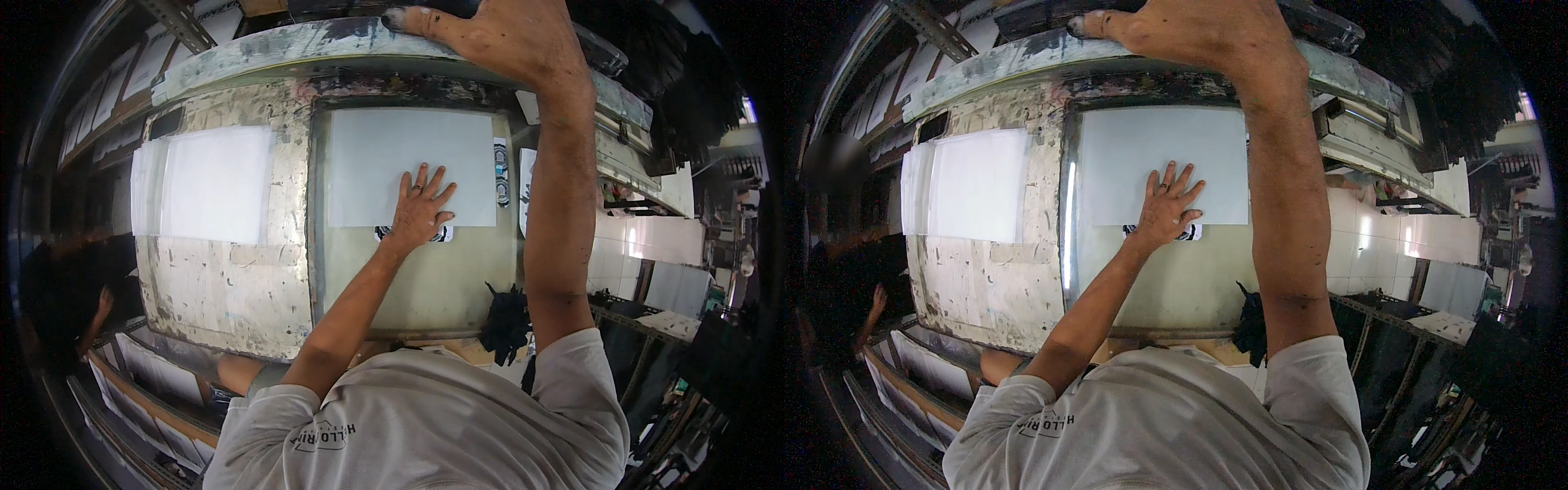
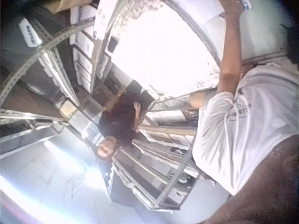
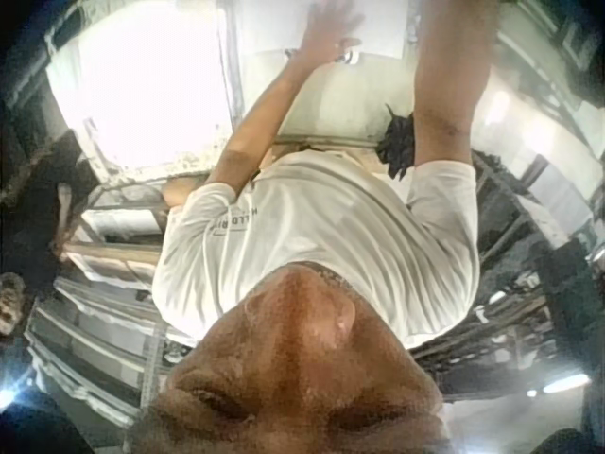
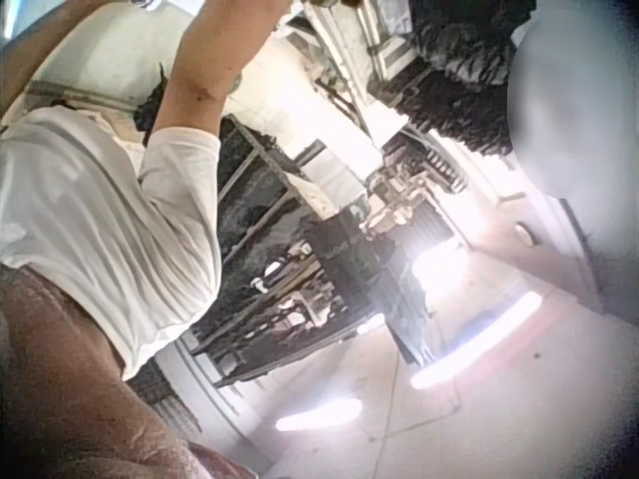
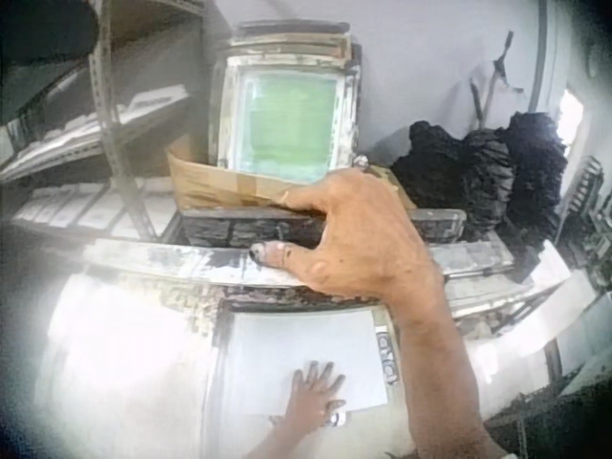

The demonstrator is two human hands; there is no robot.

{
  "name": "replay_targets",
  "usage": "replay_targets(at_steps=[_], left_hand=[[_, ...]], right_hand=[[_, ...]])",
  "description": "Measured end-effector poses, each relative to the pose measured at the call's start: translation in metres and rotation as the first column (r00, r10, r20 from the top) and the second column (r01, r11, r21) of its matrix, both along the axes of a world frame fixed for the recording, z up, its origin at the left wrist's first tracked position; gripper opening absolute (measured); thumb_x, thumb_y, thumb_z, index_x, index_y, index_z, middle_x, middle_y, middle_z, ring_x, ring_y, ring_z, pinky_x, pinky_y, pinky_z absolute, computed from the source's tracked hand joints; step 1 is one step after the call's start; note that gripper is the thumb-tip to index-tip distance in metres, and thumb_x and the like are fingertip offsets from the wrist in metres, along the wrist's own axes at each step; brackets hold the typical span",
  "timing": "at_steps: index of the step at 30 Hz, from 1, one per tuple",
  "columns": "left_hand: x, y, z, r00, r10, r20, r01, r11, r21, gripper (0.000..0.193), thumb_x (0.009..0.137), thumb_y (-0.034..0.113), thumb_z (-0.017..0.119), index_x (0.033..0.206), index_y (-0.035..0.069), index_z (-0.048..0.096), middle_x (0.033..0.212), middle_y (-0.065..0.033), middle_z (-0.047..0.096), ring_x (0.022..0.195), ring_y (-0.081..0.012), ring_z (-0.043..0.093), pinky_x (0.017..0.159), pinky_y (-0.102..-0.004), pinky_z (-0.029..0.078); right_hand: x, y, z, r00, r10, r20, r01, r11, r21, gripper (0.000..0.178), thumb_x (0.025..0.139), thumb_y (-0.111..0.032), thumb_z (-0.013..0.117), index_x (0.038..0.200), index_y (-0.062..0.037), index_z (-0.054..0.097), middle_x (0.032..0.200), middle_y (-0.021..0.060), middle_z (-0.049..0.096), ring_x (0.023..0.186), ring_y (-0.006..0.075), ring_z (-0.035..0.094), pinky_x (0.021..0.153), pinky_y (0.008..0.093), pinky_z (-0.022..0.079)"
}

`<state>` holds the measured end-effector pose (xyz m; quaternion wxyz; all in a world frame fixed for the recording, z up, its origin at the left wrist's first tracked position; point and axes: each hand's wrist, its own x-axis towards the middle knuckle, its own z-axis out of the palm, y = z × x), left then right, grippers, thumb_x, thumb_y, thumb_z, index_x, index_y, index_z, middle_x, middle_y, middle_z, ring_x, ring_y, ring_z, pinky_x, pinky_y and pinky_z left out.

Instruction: The person places a sheet of paper onto a printing surface, lowers a screen frame, and uses a squeegee to spread ink; they then lift the screen and hand the printed sheet to an assistant who stacks it.

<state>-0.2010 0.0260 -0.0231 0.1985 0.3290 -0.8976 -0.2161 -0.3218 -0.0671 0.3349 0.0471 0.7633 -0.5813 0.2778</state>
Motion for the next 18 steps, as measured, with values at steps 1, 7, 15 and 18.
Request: replay_targets(at_steps=[1,7,15,18], left_hand=[[0.000,0.000,-0.001,1.000,-0.003,-0.007,0.002,1.000,-0.015,0.060,0.090,0.041,0.068,0.144,0.017,0.055,0.161,-0.0123,0.034,0.150,-0.0409,0.023,0.118,-0.0651,0.015],[-0.006,0.004,0.002,0.999,-0.009,0.053,0.008,1.000,0.023,0.059,0.090,0.040,0.068,0.143,0.015,0.056,0.160,-0.0123,0.035,0.151,-0.0410,0.023,0.118,-0.0657,0.014],[0.007,0.000,0.012,0.994,-0.054,-0.093,0.054,0.999,-0.005,0.061,0.094,0.036,0.064,0.149,0.015,0.049,0.159,-0.0156,0.038,0.148,-0.0398,0.028,0.119,-0.0605,0.015],[0.038,-0.007,0.061,0.914,0.104,-0.392,-0.080,0.994,0.077,0.065,0.095,0.027,0.065,0.153,0.010,0.042,0.152,-0.0154,0.047,0.141,-0.0364,0.039,0.118,-0.0514,0.022]], right_hand=[[-0.003,-0.003,-0.001,1.000,0.001,0.002,-0.001,1.000,0.015,0.055,0.071,-0.045,0.079,0.107,-0.0033,0.077,0.088,0.0167,0.075,0.084,0.0285,0.070,0.088,0.0428,0.053],[-0.010,-0.005,-0.004,1.000,-0.011,-0.026,0.012,0.999,0.050,0.058,0.071,-0.049,0.080,0.109,-0.0061,0.077,0.090,0.0162,0.074,0.090,0.0300,0.068,0.091,0.0482,0.050],[-0.003,0.002,-0.011,0.998,-0.040,-0.044,0.035,0.994,-0.104,0.059,0.071,-0.051,0.081,0.110,-0.0066,0.077,0.103,0.0163,0.071,0.103,0.0309,0.064,0.097,0.0492,0.046],[-0.002,0.009,-0.012,0.999,0.000,-0.032,-0.003,0.996,-0.089,0.058,0.071,-0.049,0.081,0.109,-0.0061,0.077,0.098,0.0183,0.072,0.097,0.0329,0.067,0.093,0.0463,0.048]])
